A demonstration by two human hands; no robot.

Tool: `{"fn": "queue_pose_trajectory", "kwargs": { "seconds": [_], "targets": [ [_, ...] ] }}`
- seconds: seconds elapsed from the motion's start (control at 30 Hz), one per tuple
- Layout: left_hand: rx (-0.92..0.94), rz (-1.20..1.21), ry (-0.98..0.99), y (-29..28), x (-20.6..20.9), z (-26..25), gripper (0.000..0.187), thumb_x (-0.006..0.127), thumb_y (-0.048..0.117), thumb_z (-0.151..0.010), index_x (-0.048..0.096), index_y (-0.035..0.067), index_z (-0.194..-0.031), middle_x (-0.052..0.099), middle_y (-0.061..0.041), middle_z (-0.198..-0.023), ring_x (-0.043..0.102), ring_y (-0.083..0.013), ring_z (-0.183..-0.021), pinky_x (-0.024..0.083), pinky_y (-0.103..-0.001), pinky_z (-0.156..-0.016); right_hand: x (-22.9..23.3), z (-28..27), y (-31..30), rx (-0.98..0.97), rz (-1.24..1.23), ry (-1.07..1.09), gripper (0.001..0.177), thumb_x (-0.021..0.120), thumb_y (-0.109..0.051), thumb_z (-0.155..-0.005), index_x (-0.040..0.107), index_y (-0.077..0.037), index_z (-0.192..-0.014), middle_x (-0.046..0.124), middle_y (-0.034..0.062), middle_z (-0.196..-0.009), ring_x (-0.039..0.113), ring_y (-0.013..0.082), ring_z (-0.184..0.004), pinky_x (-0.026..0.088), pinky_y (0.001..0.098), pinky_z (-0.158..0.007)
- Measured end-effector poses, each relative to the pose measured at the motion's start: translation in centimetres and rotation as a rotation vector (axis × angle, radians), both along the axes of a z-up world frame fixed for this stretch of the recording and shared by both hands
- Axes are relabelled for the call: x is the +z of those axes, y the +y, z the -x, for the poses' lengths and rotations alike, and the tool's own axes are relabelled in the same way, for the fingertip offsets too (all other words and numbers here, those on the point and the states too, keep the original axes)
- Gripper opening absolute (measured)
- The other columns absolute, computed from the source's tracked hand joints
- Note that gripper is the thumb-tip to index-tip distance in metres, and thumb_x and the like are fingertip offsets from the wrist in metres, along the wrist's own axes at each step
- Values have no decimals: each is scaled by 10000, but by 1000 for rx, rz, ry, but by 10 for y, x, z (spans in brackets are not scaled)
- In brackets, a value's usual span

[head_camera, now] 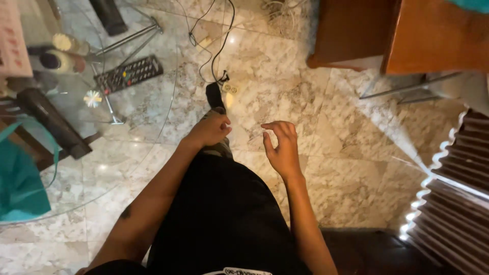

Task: Untying and organizing various electronic cables and power adapters.

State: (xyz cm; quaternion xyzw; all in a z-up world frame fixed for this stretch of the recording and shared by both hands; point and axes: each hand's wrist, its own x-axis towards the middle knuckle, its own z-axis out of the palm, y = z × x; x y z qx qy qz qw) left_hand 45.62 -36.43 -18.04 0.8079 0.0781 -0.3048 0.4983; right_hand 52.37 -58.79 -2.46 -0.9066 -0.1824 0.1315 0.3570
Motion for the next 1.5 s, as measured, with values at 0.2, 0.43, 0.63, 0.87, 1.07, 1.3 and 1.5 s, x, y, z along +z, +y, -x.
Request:
{"fn": "queue_pose_trajectory", "kwargs": {
  "seconds": [0.2,0.43,0.63,0.87,1.07,1.3,1.5],
  "targets": [
    [200,136,71,-10,-121,-60,231,688,248,-938,687,47,-1052,743,-121,-911,706,-244,-849,555,-364,-771,-26,-101,-7,129,43,120,180,705,-66,-901,725,-71,-1080,680,112,-1085,558,343,-1136,445,422,-1007],
    [589,435,211,-42,-251,-80,112,649,134,-892,657,45,-960,686,-45,-845,644,-149,-750,565,-330,-687,-116,-178,-21,179,30,204,179,692,-70,-910,719,-82,-1087,683,99,-1083,573,326,-1115,452,419,-1005],
    [1178,731,252,-98,-430,-46,119,657,161,-961,625,51,-925,610,-28,-766,560,-144,-631,485,-320,-567,-259,-198,-29,177,29,441,182,674,-72,-919,719,-101,-1093,691,76,-1062,604,279,-1082,492,395,-936],
    [1035,-149,75,-99,-499,-103,143,641,180,-976,633,39,-956,686,-184,-859,681,-337,-797,535,-423,-691,-476,-206,2,173,28,647,141,677,-114,-927,706,-100,-1065,708,58,-1083,664,226,-1043,552,350,-837],
    [1221,-227,31,-61,-645,-141,352,639,175,-912,478,13,-1181,641,-206,-1038,673,-352,-952,530,-447,-823,-641,-183,32,123,-185,722,126,651,-153,-1011,671,-57,-1090,719,82,-1100,696,195,-1025,560,338,-889],
    [791,-429,578,-51,-745,-121,736,832,307,-771,436,-7,-1306,503,-271,-1320,483,-453,-1248,422,-475,-1062,-745,-164,41,91,8,926,211,635,-219,-1002,696,-59,-1125,743,80,-1028,701,154,-999,534,323,-856],
    [120,-923,660,-56,-717,-91,588,685,241,-828,512,125,-1378,602,-150,-1303,483,-377,-1326,312,-639,-1094,-774,-137,6,13,63,963,203,650,-224,-989,711,-67,-1102,743,58,-975,681,145,-910,524,298,-821]
  ]
}}
